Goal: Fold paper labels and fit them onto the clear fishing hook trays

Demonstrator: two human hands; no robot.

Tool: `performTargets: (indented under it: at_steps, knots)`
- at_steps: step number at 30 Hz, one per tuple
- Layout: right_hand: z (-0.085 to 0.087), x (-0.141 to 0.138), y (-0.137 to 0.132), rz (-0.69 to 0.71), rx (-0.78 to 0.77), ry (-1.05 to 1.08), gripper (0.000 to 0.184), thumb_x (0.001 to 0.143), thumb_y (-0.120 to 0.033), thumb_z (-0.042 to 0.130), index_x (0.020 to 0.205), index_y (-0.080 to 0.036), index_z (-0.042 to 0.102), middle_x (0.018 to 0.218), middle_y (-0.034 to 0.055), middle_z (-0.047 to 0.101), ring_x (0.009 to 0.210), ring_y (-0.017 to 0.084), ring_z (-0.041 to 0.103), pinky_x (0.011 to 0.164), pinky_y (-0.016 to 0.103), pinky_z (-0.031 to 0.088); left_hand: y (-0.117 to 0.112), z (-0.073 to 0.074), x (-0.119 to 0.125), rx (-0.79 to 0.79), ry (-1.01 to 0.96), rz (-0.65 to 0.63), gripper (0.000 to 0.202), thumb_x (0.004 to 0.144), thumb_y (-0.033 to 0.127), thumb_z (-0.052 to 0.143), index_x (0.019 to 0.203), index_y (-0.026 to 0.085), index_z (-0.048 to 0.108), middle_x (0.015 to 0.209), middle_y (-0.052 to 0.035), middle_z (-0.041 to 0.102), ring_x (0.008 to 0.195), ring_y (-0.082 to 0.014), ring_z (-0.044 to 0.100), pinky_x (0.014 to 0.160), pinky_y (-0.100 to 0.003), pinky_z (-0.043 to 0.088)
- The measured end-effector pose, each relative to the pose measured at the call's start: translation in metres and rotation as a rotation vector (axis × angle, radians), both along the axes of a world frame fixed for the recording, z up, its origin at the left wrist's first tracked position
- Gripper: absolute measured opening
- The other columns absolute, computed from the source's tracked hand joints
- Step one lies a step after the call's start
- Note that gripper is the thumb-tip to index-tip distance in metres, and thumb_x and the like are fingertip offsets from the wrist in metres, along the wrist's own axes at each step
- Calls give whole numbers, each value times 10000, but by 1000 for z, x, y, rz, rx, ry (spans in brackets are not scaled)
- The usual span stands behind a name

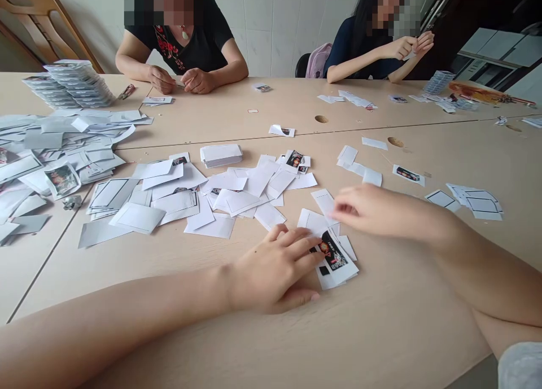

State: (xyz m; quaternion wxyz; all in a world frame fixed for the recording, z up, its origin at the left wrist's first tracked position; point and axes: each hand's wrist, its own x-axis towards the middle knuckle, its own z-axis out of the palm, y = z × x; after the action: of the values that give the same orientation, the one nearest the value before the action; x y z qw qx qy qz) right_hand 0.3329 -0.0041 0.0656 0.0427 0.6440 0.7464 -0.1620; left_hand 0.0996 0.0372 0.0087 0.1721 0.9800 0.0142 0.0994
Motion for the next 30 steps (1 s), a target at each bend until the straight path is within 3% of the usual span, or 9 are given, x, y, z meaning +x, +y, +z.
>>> performTargets:
  at_steps: [2,4,9,13,16,21,26,30]
  knots:
    - [-12,6,14,-126,52,-153,532,858,-613,370,723,-156,606,800,114,624,726,247,598,621,343,433,-1,-2,0,14,19,-13,475,889,428,470,1301,192,463,1325,-122,514,1242,-300,420,955,-431,336]
    - [-21,9,22,-137,26,-205,548,781,-669,460,753,-139,594,830,133,617,738,264,595,621,351,436,-1,-2,0,23,37,-20,464,898,428,451,1301,197,467,1319,-126,513,1255,-310,405,958,-437,330]
    - [-26,14,21,-77,-35,5,354,736,-476,611,942,-190,575,983,76,597,830,219,595,695,325,461,-1,-3,0,47,29,-22,435,904,405,453,1284,196,487,1309,-135,516,1269,-320,393,970,-450,323]
    - [-23,19,23,-172,-131,149,537,654,-399,695,1129,-231,510,1129,68,544,817,172,597,695,293,475,-2,-4,0,67,26,-20,447,910,418,434,1285,178,483,1319,-149,503,1275,-332,385,963,-467,334]
    - [-19,19,27,-188,-212,174,594,643,-361,698,1172,-211,472,1049,61,580,786,167,589,666,278,459,-2,-4,0,71,11,-15,445,905,412,448,1276,170,490,1301,-155,510,1256,-336,402,959,-475,345]
    - [-6,21,28,-151,-295,189,495,683,-337,650,1137,-212,497,806,-2,608,686,160,549,575,255,372,-2,-5,-1,80,-15,-15,434,901,402,460,1263,165,496,1289,-166,506,1246,-342,404,951,-473,356]
    - [4,28,25,55,-331,245,212,720,-374,621,859,-213,618,745,-8,570,680,151,500,567,250,319,-3,-7,-1,86,-18,-15,432,906,399,456,1269,167,492,1263,-166,518,1243,-347,398,951,-475,354]
    - [-2,32,23,126,-471,195,174,728,-338,595,675,-193,515,662,-24,486,606,121,422,532,244,280,-4,-8,-2,113,-15,-8,420,906,395,454,1243,152,509,1276,-180,500,1242,-359,394,952,-501,358]
